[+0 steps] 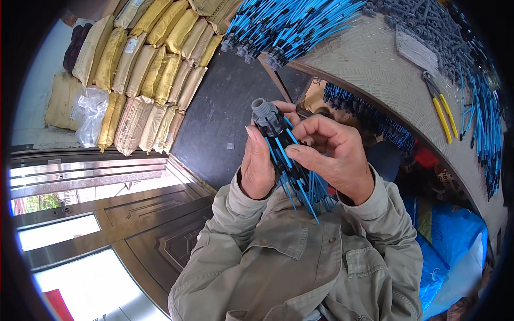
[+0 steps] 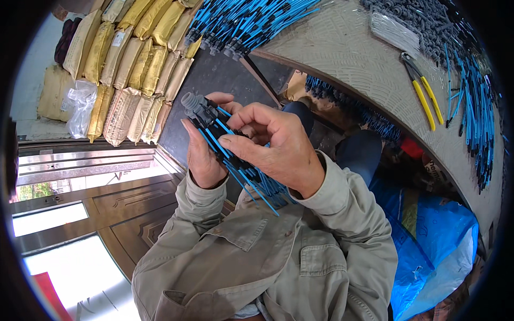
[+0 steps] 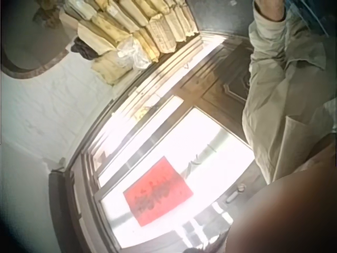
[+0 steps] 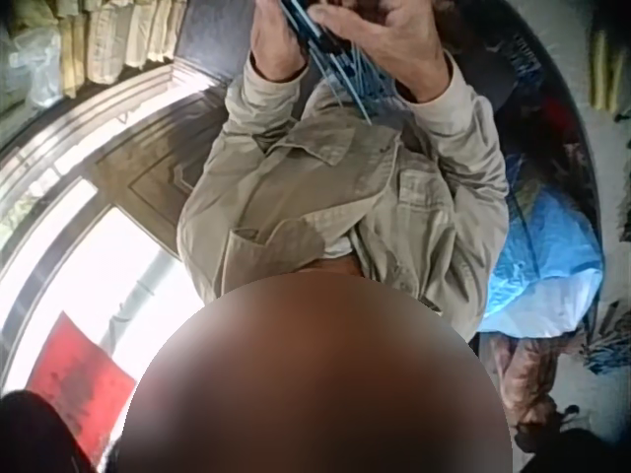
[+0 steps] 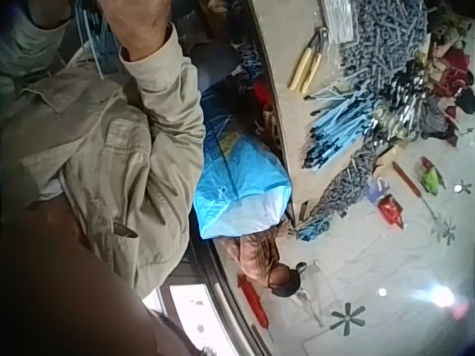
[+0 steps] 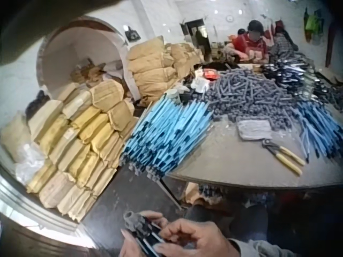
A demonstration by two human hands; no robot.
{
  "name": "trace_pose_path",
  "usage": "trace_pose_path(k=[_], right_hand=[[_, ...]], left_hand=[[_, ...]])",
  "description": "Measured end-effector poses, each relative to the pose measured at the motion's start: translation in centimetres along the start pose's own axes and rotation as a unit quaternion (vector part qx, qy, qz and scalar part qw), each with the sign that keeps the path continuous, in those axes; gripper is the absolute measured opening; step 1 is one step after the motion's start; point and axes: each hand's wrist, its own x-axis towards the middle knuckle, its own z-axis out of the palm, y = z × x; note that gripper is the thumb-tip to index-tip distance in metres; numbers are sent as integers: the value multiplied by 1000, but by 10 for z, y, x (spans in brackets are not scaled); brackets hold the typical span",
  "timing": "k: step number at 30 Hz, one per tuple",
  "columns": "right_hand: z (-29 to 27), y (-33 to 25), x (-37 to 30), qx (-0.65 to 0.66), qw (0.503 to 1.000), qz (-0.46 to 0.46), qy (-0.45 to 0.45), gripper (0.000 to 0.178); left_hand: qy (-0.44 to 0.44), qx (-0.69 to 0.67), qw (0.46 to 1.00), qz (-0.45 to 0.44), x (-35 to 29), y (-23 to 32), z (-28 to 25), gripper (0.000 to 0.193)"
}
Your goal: The person assembles plastic components by inserting blue tubes into central hubs, then bundles the finished units with rubber bands.
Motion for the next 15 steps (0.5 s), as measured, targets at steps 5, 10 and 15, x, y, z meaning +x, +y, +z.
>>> trace_pose_path(k=[5, 10, 15], right_hand=[[2, -7, -3, -34, 999, 5, -20, 16], [4, -11, -10, -77, 997, 0, -28, 13], [7, -10, -11, -174, 983, -60, 1, 13]], left_hand=[[11, 37, 999, -10, -4, 1, -2, 69], [-3, 39, 999, -8, -8, 0, -2, 66], [-18, 15, 1000, 1, -12, -1, -2, 59]])
